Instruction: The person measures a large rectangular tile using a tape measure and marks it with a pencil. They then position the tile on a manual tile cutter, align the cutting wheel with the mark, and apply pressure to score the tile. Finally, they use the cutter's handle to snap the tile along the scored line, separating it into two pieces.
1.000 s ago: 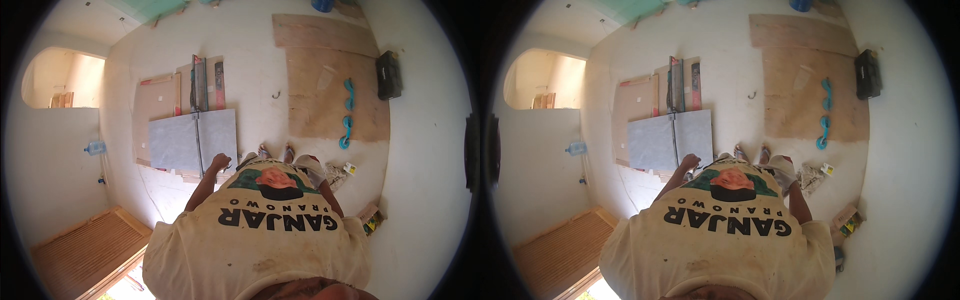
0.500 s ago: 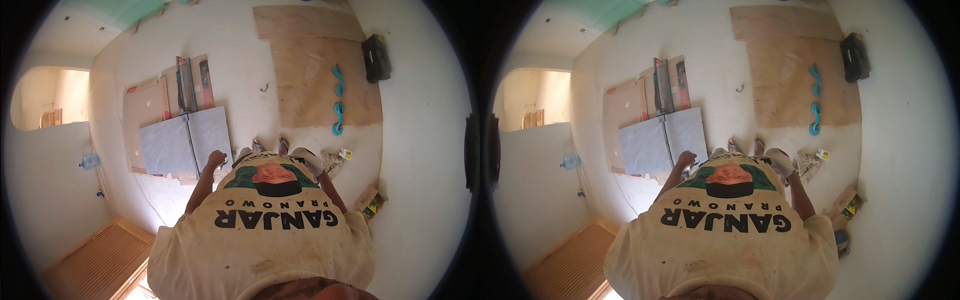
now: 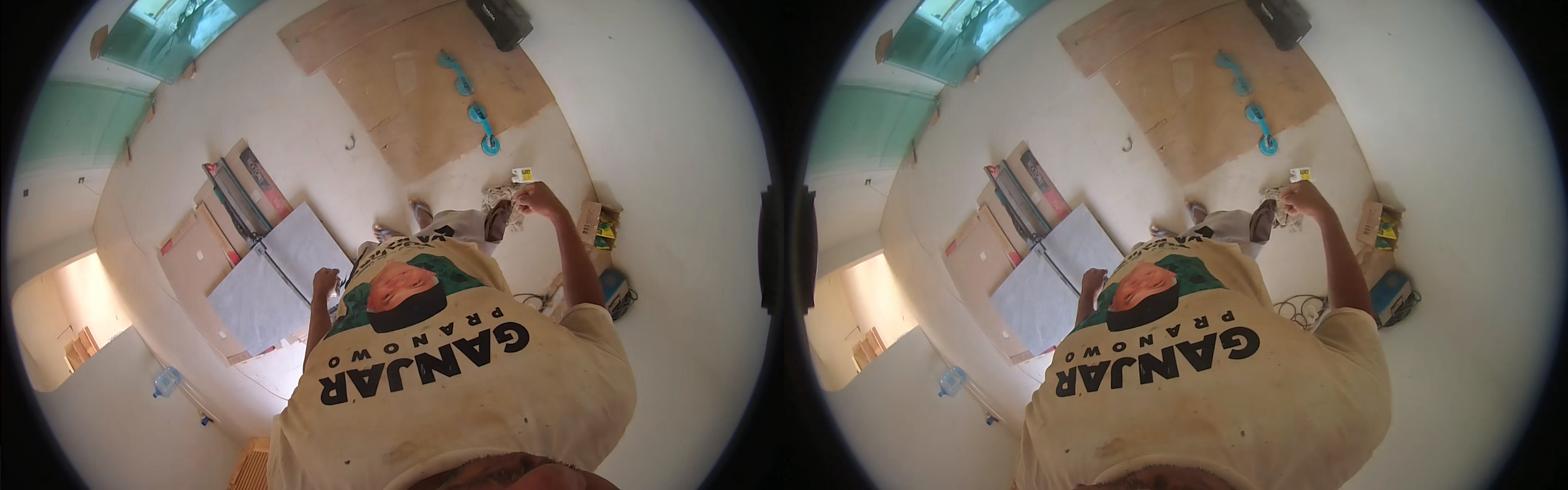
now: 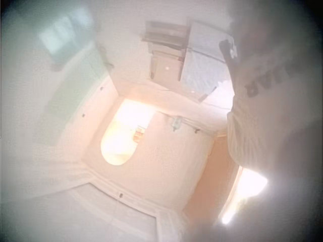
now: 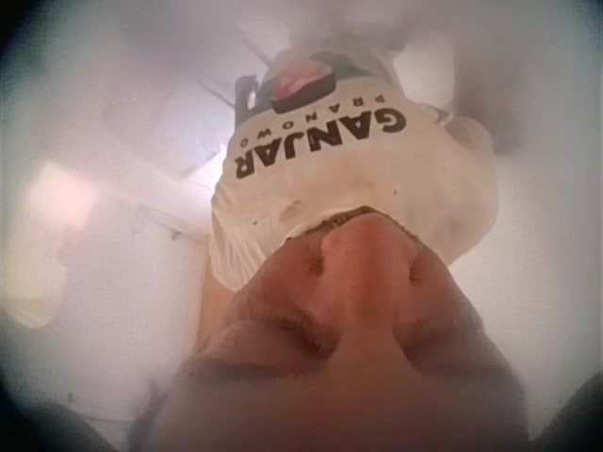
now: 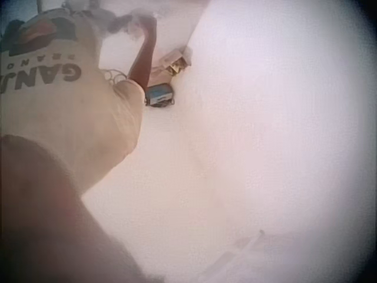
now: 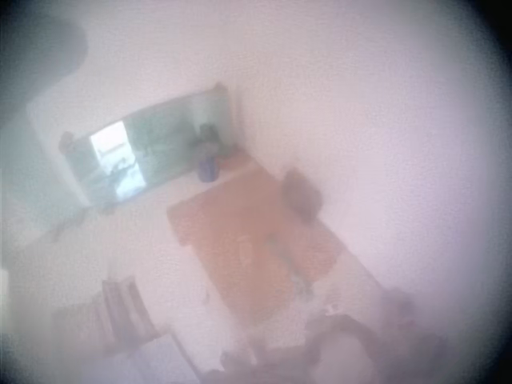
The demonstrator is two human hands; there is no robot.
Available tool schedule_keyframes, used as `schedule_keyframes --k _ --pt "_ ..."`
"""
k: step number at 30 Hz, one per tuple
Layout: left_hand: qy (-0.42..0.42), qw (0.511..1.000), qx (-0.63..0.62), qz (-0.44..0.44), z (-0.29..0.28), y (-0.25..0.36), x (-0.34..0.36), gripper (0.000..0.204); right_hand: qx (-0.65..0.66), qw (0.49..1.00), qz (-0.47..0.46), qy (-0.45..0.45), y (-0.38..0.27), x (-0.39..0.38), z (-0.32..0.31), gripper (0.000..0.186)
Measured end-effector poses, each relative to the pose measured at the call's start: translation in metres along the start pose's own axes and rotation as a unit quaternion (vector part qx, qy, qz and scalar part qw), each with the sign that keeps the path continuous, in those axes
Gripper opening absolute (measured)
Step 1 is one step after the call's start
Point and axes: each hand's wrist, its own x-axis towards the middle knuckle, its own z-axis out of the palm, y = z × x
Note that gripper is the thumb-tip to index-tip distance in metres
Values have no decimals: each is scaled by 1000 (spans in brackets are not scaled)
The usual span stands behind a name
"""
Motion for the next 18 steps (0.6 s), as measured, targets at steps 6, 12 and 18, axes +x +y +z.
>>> schedule_keyframes --k 6,12,18 --pt "14 980 -135 -146 -14 25 7 24 238 971 -35 11 -29 -6 13 36" --pt "26 980 -128 -151 -18 26 -3 24 316 948 -31 -21 -52 -12 29 44" --pt "26 992 -46 119 -4 -13 -3 26 368 928 -54 -35 -62 -11 47 45"
